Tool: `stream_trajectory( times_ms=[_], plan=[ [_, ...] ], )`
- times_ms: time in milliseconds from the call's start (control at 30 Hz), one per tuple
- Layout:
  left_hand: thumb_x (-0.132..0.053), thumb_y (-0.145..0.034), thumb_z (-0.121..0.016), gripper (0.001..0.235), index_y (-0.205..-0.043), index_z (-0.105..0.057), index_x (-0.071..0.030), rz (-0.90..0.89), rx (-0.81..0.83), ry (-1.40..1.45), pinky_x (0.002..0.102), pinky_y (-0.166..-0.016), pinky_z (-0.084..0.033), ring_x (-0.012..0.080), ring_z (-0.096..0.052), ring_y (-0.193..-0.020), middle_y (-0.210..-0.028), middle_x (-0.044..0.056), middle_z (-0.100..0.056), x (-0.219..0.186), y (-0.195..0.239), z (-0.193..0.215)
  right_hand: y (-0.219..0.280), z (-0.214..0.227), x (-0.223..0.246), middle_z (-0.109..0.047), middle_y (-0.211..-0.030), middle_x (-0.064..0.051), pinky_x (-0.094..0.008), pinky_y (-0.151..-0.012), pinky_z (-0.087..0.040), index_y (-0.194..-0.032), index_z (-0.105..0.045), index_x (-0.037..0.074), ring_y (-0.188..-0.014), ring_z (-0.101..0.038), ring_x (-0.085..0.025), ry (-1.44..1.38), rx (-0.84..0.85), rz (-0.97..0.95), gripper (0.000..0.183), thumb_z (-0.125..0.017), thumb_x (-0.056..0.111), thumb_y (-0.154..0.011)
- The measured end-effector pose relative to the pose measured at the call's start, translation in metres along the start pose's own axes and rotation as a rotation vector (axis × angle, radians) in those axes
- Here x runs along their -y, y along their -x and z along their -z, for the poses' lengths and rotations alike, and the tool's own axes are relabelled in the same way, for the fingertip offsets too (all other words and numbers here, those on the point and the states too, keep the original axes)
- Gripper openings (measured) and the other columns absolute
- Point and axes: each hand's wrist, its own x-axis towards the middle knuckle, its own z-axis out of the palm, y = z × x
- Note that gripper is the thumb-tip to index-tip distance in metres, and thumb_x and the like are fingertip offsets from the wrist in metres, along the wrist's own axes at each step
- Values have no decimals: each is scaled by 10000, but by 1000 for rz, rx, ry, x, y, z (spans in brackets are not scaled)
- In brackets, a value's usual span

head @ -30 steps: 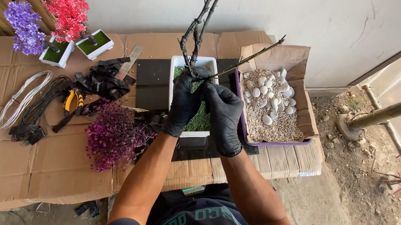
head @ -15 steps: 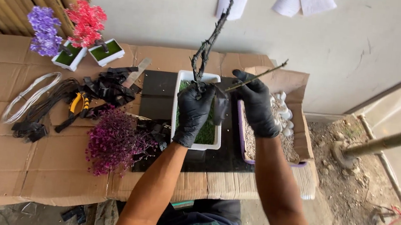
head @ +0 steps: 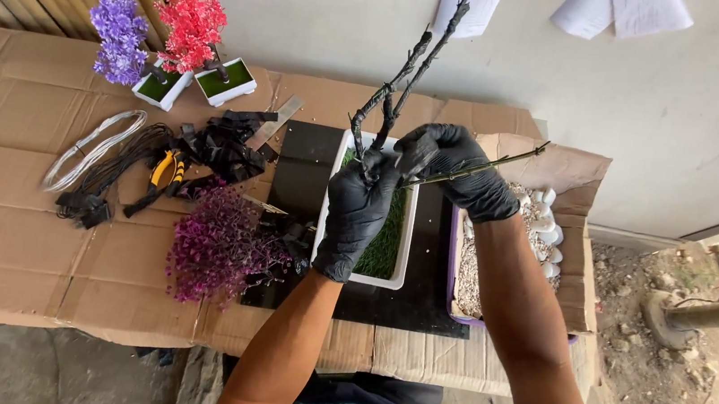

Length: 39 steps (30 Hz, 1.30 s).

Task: The person arranges thin branches in a white rectangular planter filled with green moss. They use a metal tool to adjust the moss and secure the branches, occasionally picking up and placing down black tape and purple artificial flowers on the cardboard-covered table.

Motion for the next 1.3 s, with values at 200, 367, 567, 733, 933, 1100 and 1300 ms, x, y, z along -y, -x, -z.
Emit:
stream_trajectory(
  times_ms=[200,367,567,733,933,1100,1300],
  plan=[
    [-100,-953,-699,96,-1022,-749,-55,-326,208,254,425,-852,-593,296,-740,-981,-962,163,-768,9,-2,18,20,50,-75,-623,-684,-131,-234,-451,-474,-995,-706,-12,-452,-522,-128,-317,-196,-139,148,-752,-9,-854],
    [-37,-886,-741,116,-988,-781,-76,-241,408,228,402,-854,-592,198,-711,-995,-949,106,-780,3,-2,31,65,17,-44,-580,-650,-67,-145,-413,-364,-994,-667,-8,-441,-453,-29,-197,-235,-291,123,-749,54,-926],
    [-51,-904,-745,116,-1008,-780,-87,-216,461,168,393,-880,-564,190,-705,-993,-965,89,-775,28,-8,30,106,54,-62,-786,-878,36,-328,-776,-609,-1116,-762,425,-833,-764,-235,1074,-421,-247,368,-787,598,-793],
    [-100,-914,-729,107,-1010,-776,-97,-222,442,91,384,-868,-556,217,-727,-962,-937,110,-776,32,-12,27,181,89,-31,-597,-1274,-177,-519,-965,-493,-1385,-654,162,-1118,-584,-452,1287,-1219,193,607,-835,193,-807],
    [-105,-951,-678,148,-1048,-782,-143,-199,466,34,392,-931,-539,250,-723,-1014,-978,101,-780,26,-11,32,115,-1,-43,-655,-1174,-208,-502,-1025,-473,-1338,-630,62,-1115,-613,-432,842,-436,623,596,-885,227,-825],
    [-107,-966,-665,146,-1063,-768,-139,-149,457,79,395,-966,-520,206,-695,-1052,-1014,90,-776,12,-9,36,115,-53,-70,-741,-748,-72,-398,-711,-576,-1034,-796,199,-755,-744,-292,803,-497,368,122,-740,271,-952],
    [-95,-939,-713,142,-1053,-772,-155,-154,330,87,373,-932,-551,201,-734,-993,-978,67,-779,36,-4,18,119,-68,-92,-712,-686,-80,-423,-554,-559,-1001,-788,246,-682,-725,-333,1083,-703,481,82,-745,287,-946]
  ],
)
